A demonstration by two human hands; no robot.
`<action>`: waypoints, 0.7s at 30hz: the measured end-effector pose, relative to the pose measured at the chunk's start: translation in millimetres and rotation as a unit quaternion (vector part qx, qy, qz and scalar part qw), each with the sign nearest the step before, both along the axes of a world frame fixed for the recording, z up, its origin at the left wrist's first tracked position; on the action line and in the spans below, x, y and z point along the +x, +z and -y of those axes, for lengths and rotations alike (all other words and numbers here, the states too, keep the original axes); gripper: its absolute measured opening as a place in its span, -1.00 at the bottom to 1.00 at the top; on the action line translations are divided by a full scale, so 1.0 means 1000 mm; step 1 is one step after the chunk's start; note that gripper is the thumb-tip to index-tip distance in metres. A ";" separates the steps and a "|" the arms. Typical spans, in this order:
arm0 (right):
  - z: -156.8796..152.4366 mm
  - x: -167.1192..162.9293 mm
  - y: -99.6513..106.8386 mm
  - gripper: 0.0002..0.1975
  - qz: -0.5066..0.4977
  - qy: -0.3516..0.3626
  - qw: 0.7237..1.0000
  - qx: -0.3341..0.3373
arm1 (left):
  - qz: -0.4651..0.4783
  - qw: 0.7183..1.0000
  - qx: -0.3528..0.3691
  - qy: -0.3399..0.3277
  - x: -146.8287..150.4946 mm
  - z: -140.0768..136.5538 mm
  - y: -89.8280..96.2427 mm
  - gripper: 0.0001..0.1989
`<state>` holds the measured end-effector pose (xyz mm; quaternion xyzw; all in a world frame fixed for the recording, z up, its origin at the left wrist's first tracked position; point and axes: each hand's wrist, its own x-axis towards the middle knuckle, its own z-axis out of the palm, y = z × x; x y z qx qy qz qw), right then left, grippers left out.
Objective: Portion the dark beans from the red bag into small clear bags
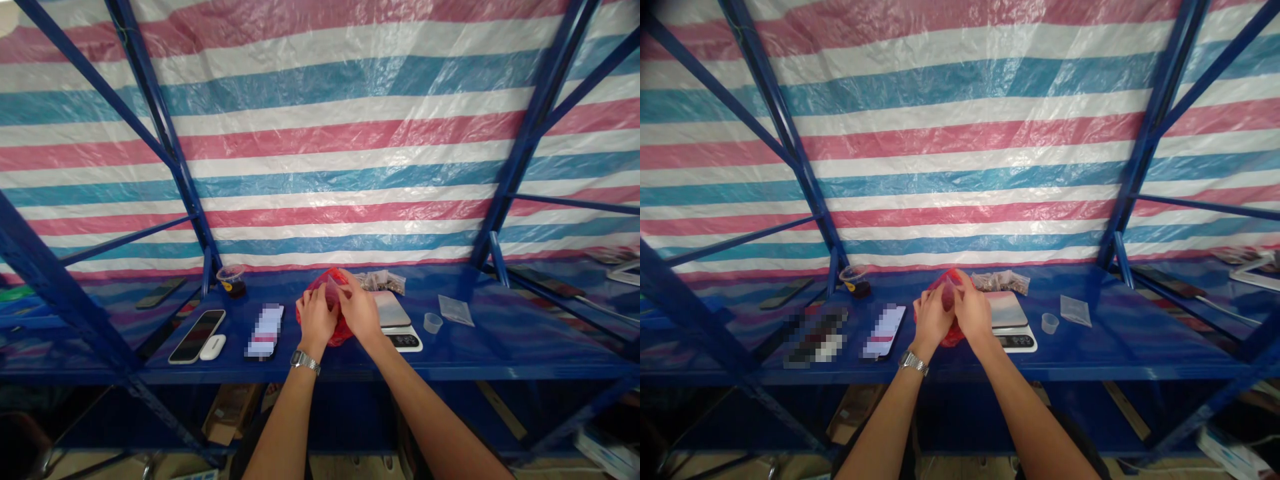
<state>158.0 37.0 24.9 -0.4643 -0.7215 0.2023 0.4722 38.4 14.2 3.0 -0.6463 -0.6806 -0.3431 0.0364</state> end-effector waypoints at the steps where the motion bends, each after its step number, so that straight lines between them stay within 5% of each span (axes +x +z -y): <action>1: 0.000 0.001 0.001 -0.49 -0.006 0.003 1.000 0.002 | -0.004 1.000 0.004 -0.002 0.000 0.000 -0.001 -0.42; 11: 0.003 0.003 0.004 -0.55 0.004 0.013 0.999 0.035 | -0.022 0.999 0.024 -0.005 -0.006 0.003 0.006 -0.69; 15: 0.002 0.005 0.001 -0.59 0.029 -0.008 0.999 0.038 | -0.031 0.999 0.016 -0.013 -0.008 0.002 0.006 -0.67; 21: -0.007 0.025 0.013 -0.70 -0.112 0.008 0.991 0.077 | -0.031 0.997 0.053 -0.037 -0.008 0.009 0.013 -0.48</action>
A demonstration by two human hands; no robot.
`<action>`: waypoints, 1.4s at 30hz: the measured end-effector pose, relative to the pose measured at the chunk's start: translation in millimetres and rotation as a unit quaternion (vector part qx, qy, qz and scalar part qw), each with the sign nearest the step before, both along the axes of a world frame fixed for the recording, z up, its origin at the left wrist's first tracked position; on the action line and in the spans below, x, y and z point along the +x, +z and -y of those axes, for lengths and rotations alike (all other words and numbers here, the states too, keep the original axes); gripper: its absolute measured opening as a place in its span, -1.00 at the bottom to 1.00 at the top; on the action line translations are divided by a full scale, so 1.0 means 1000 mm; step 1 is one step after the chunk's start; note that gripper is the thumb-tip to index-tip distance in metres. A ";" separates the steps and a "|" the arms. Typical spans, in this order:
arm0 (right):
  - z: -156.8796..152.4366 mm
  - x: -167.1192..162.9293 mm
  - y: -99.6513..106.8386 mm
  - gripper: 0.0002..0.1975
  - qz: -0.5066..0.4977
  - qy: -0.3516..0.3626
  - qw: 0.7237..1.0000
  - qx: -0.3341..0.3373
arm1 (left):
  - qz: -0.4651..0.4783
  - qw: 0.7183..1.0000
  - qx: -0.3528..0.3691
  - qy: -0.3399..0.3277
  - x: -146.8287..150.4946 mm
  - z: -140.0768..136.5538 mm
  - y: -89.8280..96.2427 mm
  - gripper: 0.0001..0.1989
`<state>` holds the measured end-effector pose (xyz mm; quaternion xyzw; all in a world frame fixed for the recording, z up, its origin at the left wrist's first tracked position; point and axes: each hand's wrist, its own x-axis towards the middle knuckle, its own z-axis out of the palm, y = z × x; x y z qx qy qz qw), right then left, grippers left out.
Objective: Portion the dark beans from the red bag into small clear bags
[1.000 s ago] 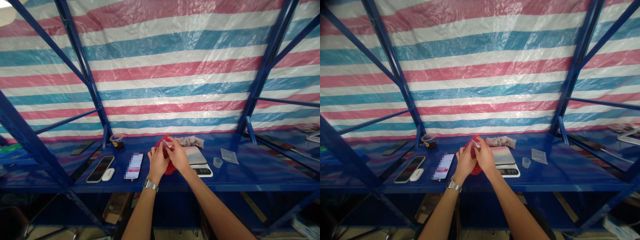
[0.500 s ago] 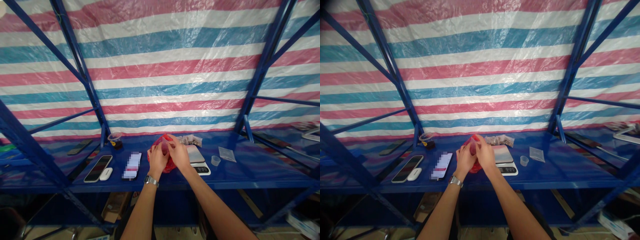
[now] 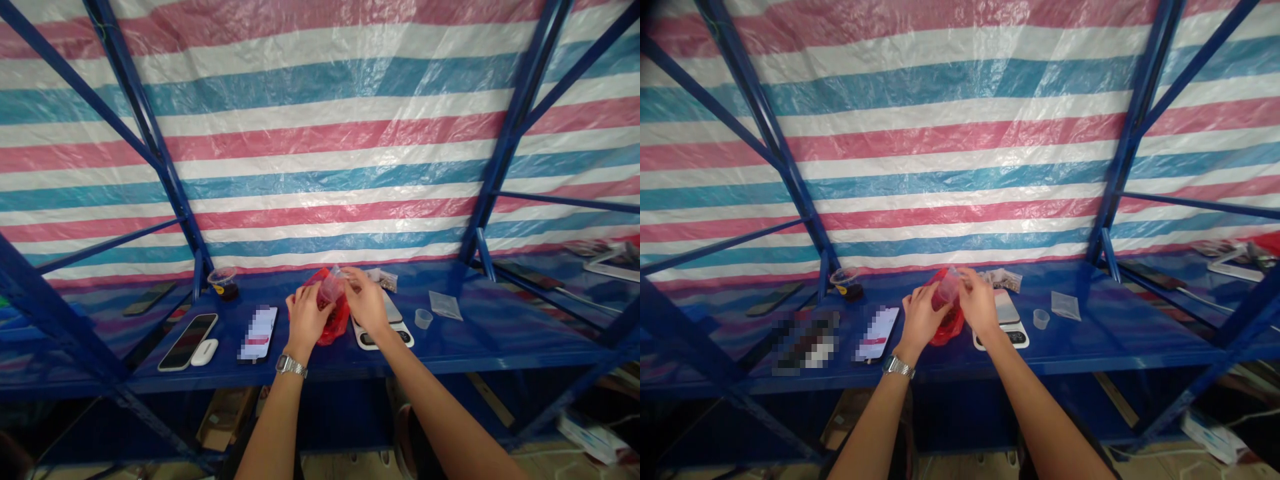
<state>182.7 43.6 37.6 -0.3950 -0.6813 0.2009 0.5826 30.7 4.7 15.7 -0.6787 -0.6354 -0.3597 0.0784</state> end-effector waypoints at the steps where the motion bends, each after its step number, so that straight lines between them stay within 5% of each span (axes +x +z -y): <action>1: -0.004 0.009 0.005 -0.69 -0.034 -0.007 0.999 0.003 | 0.001 1.000 0.013 -0.003 0.000 0.003 0.002 -0.42; 4: -0.022 0.056 0.015 -0.55 -0.130 -0.067 0.989 -0.007 | 0.012 0.999 0.041 -0.001 -0.003 0.011 0.010 -0.33; 7: -0.043 0.127 0.008 -0.51 -0.139 -0.217 0.965 -0.054 | 0.021 0.998 0.051 0.014 -0.012 0.019 0.015 -0.41; 10: -0.056 0.197 -0.020 -0.52 -0.015 -0.376 0.913 -0.160 | 0.021 0.997 0.064 0.028 -0.024 0.024 0.015 -0.50; 12: -0.058 0.227 -0.042 -0.50 0.098 -0.387 0.879 -0.260 | 0.018 0.997 0.069 0.035 -0.030 0.027 0.014 -0.54; 14: -0.057 0.239 -0.058 -0.44 0.135 -0.414 0.859 -0.270 | 0.018 0.996 0.071 0.041 -0.033 0.029 0.013 -0.56; 17: -0.057 0.225 -0.063 -0.39 0.172 -0.471 0.842 -0.198 | 0.021 0.996 0.073 0.048 -0.030 0.030 0.013 -0.60; 24: -0.081 0.128 -0.036 -0.58 0.302 -0.238 0.909 -0.160 | 0.018 0.997 0.071 0.040 -0.016 0.029 0.013 -0.67; 32: -0.104 0.084 -0.043 -0.54 0.282 -0.190 0.916 -0.213 | 0.033 0.996 0.076 0.044 -0.021 0.030 0.013 -0.72; 37: -0.081 0.082 -0.026 -0.51 0.052 -0.171 0.982 -0.060 | 0.074 0.992 0.100 0.019 -0.017 0.029 0.018 -0.76; 42: -0.011 0.061 0.001 -0.58 -0.113 -0.114 0.986 0.042 | 0.289 0.942 0.051 -0.164 0.000 0.029 0.025 -0.76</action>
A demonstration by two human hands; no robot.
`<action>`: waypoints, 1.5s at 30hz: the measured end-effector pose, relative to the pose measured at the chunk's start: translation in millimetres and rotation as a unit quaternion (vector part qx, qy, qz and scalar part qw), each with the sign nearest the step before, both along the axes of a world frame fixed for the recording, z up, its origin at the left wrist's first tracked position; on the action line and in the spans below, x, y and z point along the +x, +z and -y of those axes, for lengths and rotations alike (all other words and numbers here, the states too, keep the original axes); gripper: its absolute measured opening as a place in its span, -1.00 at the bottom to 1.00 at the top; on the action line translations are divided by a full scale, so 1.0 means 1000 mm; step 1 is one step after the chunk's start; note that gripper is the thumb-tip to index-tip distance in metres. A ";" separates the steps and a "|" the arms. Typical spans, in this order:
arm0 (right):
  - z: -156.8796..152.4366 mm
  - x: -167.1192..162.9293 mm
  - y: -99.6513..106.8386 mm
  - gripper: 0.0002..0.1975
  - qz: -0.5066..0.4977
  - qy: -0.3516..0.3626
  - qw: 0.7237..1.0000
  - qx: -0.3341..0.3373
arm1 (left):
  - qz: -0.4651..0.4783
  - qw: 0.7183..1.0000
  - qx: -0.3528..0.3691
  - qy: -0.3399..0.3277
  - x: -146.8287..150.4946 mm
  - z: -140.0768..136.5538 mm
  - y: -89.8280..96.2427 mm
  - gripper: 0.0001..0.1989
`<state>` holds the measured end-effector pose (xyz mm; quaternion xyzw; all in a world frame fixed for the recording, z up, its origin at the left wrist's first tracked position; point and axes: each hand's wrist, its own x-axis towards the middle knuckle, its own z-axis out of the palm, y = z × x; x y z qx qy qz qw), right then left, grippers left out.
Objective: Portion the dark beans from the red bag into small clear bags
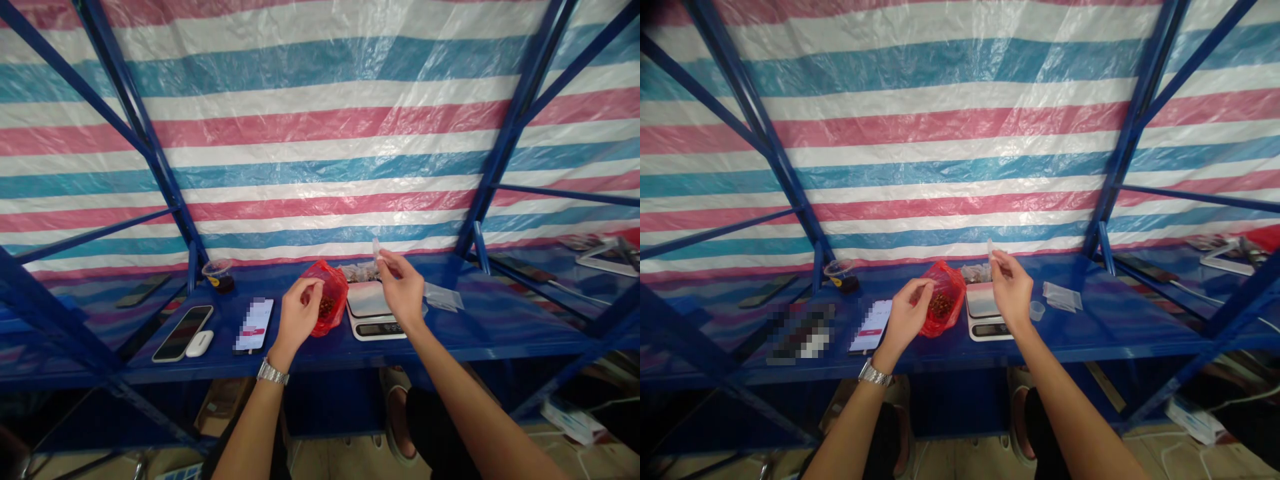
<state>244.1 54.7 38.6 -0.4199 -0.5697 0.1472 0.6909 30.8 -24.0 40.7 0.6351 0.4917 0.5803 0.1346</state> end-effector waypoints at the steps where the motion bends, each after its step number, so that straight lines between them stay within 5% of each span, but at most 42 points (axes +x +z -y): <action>1: 0.014 -0.007 0.003 -0.61 0.002 0.025 1.000 0.016 | 0.045 0.998 -0.025 -0.046 0.004 0.000 0.001 -0.73; 5: 0.051 -0.031 0.002 -0.73 0.119 0.130 0.982 0.060 | 0.140 0.976 -0.077 -0.147 0.017 -0.002 0.003 -0.64; 12: 0.057 -0.045 -0.008 -0.68 0.190 0.185 0.962 0.058 | 0.148 0.977 -0.089 -0.124 0.017 -0.010 0.000 -0.66; 24: 0.048 -0.058 -0.004 -0.62 0.030 0.276 0.959 -0.049 | 0.056 0.985 -0.071 -0.144 0.011 -0.008 -0.003 -0.75; 30: 0.037 -0.057 -0.013 -0.57 -0.007 0.303 0.947 -0.105 | -0.038 0.991 -0.074 -0.102 0.012 -0.005 -0.003 -0.73; 38: 0.030 -0.057 -0.020 -0.57 -0.047 0.368 0.922 -0.110 | -0.038 0.993 -0.090 -0.070 0.012 -0.008 -0.004 -0.74; 45: 0.036 -0.063 -0.016 -0.66 -0.003 0.310 0.948 -0.078 | -0.033 0.998 -0.030 0.051 0.008 -0.011 -0.002 -0.77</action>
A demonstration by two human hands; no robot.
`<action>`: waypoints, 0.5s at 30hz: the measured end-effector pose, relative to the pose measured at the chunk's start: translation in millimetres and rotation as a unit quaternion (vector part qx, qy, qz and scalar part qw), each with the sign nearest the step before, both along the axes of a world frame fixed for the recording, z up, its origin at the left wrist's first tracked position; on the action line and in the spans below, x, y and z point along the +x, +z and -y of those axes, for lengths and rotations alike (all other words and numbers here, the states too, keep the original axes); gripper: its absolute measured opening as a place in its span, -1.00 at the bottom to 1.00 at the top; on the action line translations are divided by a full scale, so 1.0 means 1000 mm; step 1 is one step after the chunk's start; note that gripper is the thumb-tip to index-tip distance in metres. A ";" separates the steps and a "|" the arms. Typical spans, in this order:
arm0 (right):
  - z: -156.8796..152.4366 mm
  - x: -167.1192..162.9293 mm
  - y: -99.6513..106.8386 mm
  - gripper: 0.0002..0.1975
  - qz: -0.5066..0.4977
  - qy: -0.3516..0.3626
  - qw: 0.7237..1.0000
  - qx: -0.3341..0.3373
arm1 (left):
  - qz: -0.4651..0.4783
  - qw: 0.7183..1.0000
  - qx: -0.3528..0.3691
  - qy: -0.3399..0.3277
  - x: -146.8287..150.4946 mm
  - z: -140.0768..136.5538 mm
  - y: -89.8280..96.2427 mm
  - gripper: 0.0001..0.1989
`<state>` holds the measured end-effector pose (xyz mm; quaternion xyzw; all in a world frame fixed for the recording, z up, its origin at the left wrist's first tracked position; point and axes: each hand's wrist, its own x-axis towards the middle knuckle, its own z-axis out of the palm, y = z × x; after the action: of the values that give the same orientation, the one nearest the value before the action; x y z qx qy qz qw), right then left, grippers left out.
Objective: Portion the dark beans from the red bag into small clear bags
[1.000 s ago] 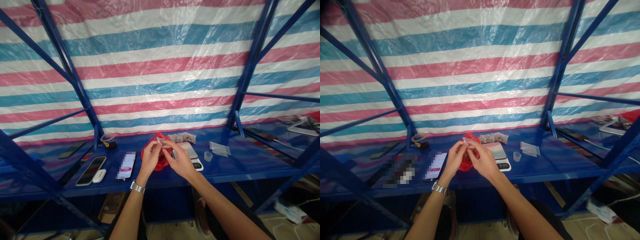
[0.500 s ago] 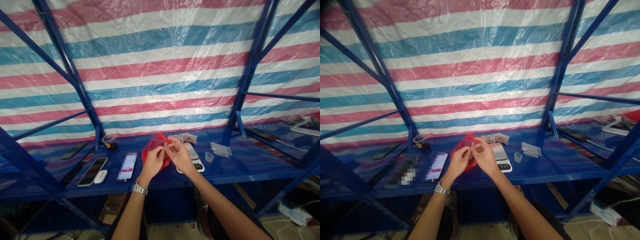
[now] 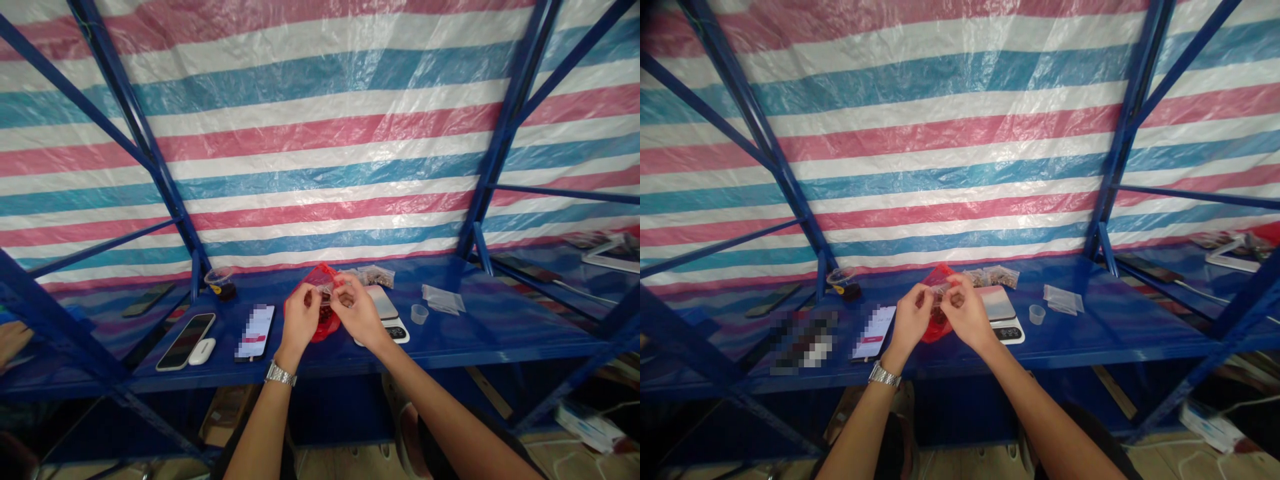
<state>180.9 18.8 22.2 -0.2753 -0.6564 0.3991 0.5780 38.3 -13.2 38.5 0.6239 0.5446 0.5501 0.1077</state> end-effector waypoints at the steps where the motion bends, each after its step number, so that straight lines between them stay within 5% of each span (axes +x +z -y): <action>1: 0.002 0.000 0.002 -0.68 0.008 -0.010 1.000 0.004 | 0.018 1.000 0.003 -0.009 0.000 0.000 0.000 -0.77; 6: 0.003 -0.002 0.008 -0.59 0.005 -0.118 0.992 -0.036 | 0.198 0.977 0.012 -0.081 -0.001 -0.004 -0.001 -0.72; 9: 0.002 -0.007 0.006 -0.49 -0.047 -0.035 0.984 -0.166 | 0.244 0.963 0.002 -0.117 -0.005 -0.006 -0.002 -0.68; 12: -0.002 -0.011 0.003 -0.46 -0.109 0.051 0.963 -0.241 | 0.192 0.977 -0.011 -0.093 -0.012 -0.008 -0.006 -0.67; 15: -0.011 -0.010 -0.001 -0.44 -0.114 0.005 0.974 -0.194 | 0.071 0.997 -0.008 -0.012 -0.021 -0.008 -0.012 -0.70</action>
<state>170.4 29.6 21.0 -0.3317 -0.4976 0.5508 0.5822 17.7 -5.0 27.0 0.5891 0.5318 0.5876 0.1577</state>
